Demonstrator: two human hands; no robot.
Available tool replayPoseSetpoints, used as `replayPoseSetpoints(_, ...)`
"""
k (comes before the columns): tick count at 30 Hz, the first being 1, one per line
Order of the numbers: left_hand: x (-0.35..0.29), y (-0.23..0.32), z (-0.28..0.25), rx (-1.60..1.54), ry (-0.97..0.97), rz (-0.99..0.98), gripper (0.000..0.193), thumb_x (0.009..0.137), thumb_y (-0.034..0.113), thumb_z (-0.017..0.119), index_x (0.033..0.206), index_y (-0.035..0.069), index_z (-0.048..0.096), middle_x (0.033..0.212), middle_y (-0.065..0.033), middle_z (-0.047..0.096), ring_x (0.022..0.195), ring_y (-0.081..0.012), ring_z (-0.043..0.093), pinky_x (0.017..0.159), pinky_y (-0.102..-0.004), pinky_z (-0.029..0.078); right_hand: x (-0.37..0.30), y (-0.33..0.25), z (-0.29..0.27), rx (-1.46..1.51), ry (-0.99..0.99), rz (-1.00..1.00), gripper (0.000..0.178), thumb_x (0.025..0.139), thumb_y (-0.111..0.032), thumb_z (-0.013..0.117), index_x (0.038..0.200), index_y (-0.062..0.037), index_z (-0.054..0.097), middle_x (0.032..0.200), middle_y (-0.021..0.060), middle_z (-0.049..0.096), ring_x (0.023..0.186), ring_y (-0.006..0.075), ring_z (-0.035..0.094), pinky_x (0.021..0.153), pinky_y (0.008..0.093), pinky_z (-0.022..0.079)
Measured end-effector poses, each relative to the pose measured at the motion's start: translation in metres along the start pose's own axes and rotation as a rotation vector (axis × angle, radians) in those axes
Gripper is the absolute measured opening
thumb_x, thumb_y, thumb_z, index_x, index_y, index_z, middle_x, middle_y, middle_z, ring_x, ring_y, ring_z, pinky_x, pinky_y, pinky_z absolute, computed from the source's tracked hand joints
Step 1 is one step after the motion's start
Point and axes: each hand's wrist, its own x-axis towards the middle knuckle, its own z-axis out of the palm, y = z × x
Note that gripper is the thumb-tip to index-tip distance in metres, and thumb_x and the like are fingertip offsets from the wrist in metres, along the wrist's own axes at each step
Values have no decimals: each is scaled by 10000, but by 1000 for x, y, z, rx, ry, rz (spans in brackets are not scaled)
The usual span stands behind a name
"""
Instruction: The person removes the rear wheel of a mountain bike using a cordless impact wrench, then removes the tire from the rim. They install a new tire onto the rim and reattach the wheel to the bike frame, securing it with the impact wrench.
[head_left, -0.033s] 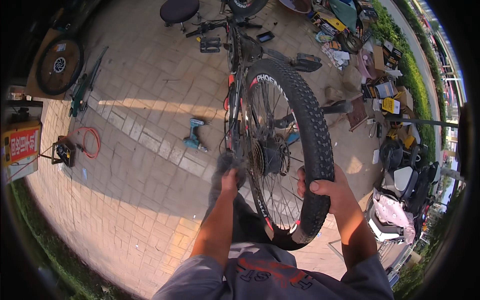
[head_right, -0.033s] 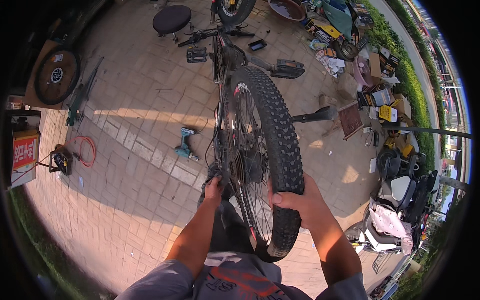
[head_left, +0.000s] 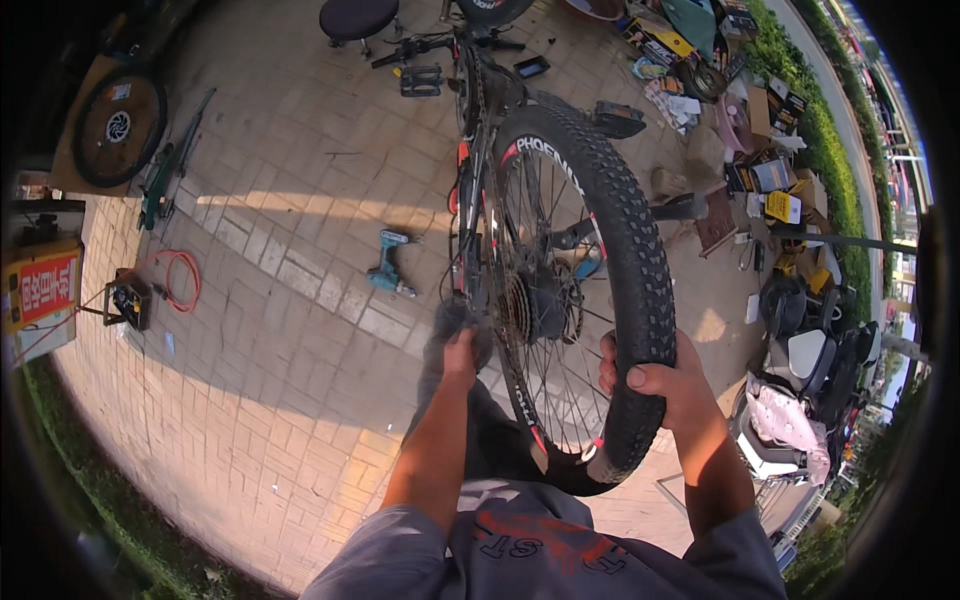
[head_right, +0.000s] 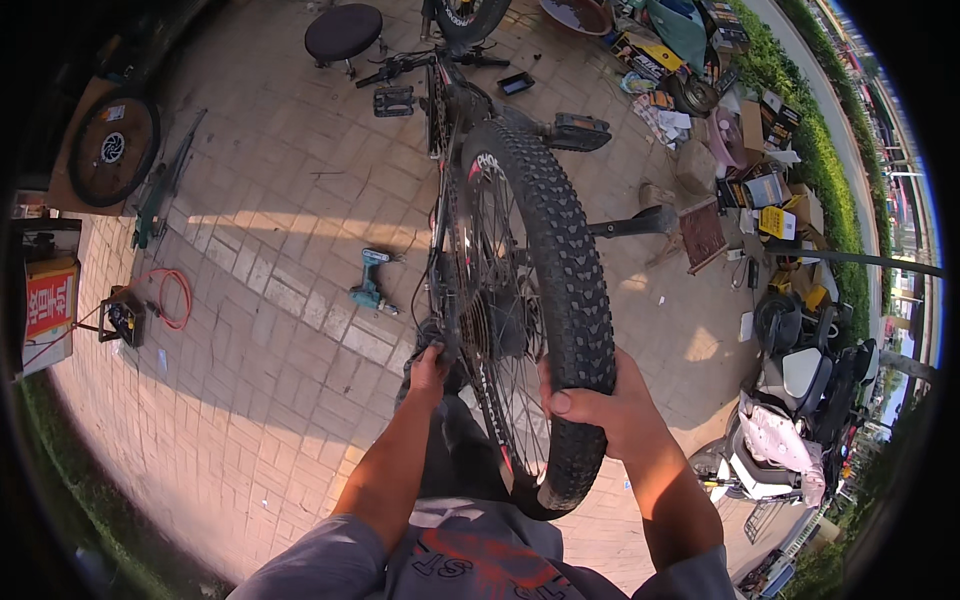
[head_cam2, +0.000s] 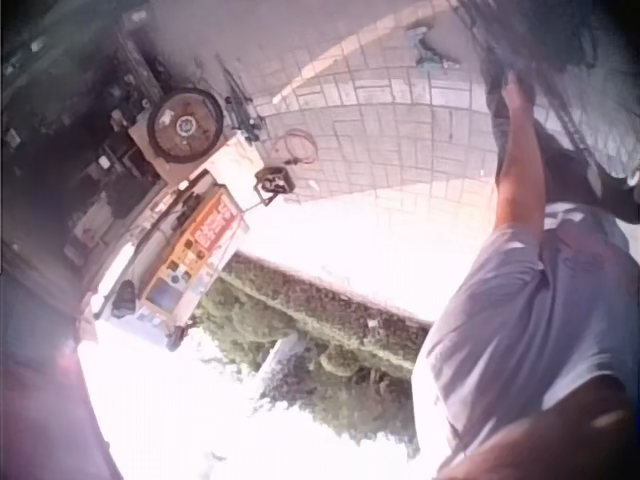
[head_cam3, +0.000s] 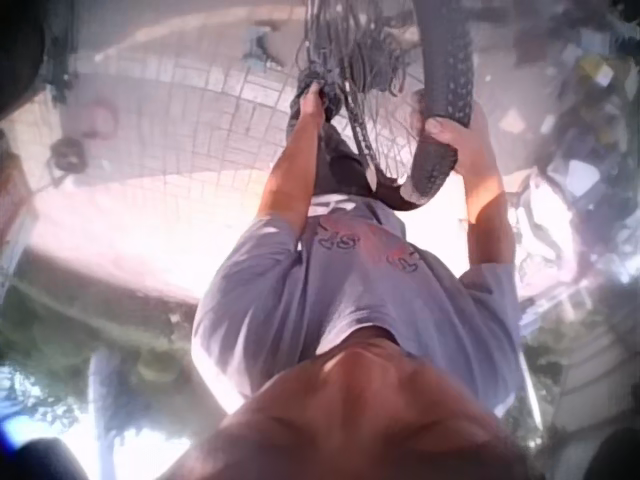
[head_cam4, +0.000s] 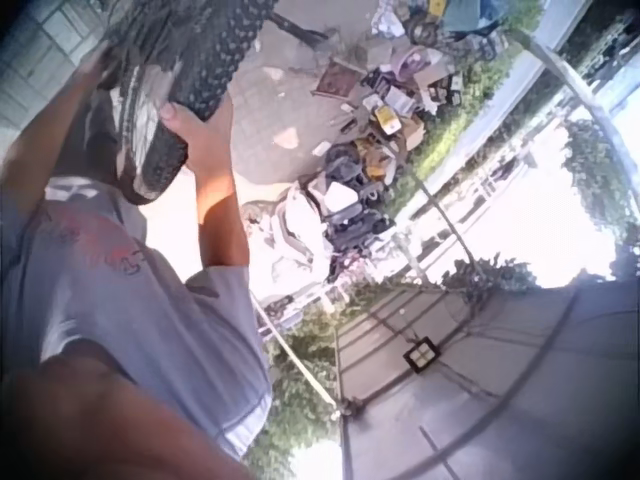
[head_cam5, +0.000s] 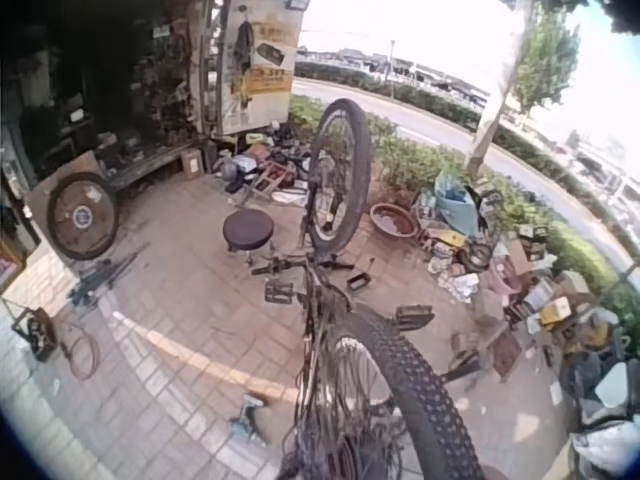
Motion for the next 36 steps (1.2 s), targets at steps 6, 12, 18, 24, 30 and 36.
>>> replayPoseSetpoints(6,-51,71,43,142,170,-335,534,734,549,727,1000,103,602,915,-91,651,788,-227,616,659,-329,415,-49,7,-9,-114,37,-65,540,592,-188,831,1024,23,586,849,63,614,750,136,589,688,279,475)
replayPoseSetpoints(12,-103,105,61,387,281,462,628,820,403,697,1243,-38,547,1024,-123,641,943,-247,582,899,-360,423,-71,32,-23,-158,10,-36,609,549,-150,793,1073,31,541,923,104,584,789,200,583,727,341,478)
replayPoseSetpoints(18,-122,118,129,480,-147,210,268,797,173,651,968,-29,689,838,-46,634,787,-161,559,719,-308,431,-72,39,-18,-190,36,-76,541,559,-203,798,1001,28,589,851,62,598,784,150,583,722,284,470)
replayPoseSetpoints(24,-154,128,130,283,-129,140,127,801,129,614,860,25,659,722,-8,551,675,-120,470,615,-263,359,-66,39,-31,-156,6,-115,489,584,-222,796,964,16,600,816,57,600,770,142,582,702,275,463)
replayPoseSetpoints(30,-165,151,99,375,-49,186,75,787,155,619,792,81,612,691,10,509,630,-100,421,572,-261,309,-59,27,-32,-176,16,-130,503,577,-221,784,971,27,591,811,76,608,740,157,587,681,282,466)
replayPoseSetpoints(36,-140,123,105,402,-67,120,104,781,237,643,807,139,620,734,36,554,703,-109,451,629,-310,278,-113,-12,-36,-45,-19,-28,720,530,-194,780,1164,30,523,873,121,585,776,209,588,705,332,475)
